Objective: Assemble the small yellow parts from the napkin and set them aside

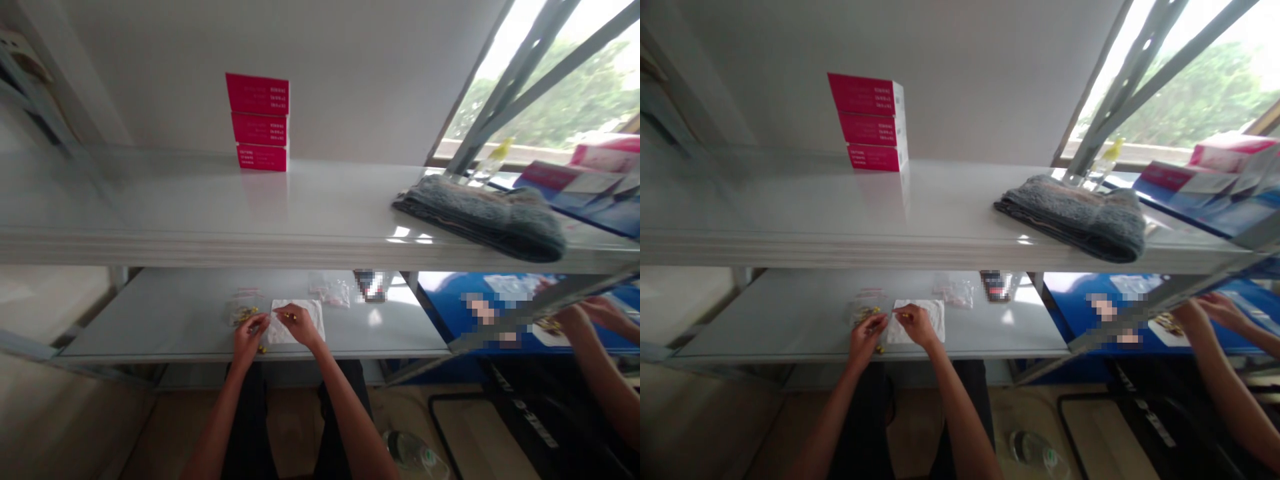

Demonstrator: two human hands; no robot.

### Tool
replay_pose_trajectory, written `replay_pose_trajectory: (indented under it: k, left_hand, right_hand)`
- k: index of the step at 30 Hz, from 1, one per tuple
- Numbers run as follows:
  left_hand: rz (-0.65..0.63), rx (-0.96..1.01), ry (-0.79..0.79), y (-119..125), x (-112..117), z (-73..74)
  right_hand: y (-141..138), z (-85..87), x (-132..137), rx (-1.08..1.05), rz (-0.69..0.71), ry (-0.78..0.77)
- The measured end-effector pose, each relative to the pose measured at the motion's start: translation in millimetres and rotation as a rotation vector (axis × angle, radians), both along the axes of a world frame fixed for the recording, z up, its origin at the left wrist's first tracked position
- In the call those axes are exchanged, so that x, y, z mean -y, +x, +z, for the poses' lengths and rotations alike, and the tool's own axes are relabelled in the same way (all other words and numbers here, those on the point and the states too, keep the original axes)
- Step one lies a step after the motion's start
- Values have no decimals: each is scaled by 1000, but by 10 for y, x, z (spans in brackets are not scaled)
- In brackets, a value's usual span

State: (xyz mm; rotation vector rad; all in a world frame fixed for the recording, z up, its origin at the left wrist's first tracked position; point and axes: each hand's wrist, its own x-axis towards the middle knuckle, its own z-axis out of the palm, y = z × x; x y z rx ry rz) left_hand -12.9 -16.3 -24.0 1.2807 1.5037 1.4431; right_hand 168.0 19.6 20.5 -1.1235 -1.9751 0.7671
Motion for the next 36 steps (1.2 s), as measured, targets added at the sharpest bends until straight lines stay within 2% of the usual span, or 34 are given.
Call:
replay_pose_trajectory:
  k: [4, 8, 12, 20, 24, 27, 31, 33, 36]
  left_hand:
    - [15, -10, 2, 3, 7, 18]
    - [17, -26, 5, 1, 9, 22]
    - [16, -13, 10, -2, 6, 25]
    - [17, -42, 18, -2, 3, 5]
    - [8, -37, 5, -9, -4, -13]
    - [5, -48, -1, -14, -4, -20]
    - [-13, -41, -11, -12, 3, -18]
    - [-15, -26, -11, -7, 2, -19]
    - [8, 17, -9, 1, -14, -43]
  right_hand:
    - [-17, -82, -34, 210, -179, 26]
    - [-91, -123, -32, 401, -196, 46]
    - [-131, -134, -19, 442, -222, 46]
    - [-95, -229, 9, 374, -219, 72]
    - [-55, -168, 9, 143, -226, 44]
    - [-25, -75, 12, 6, -90, -4]
    - [1, -6, 18, -18, 124, -23]
    - [17, -15, 18, -57, 134, -24]
    - [35, -55, 24, -127, 72, -41]
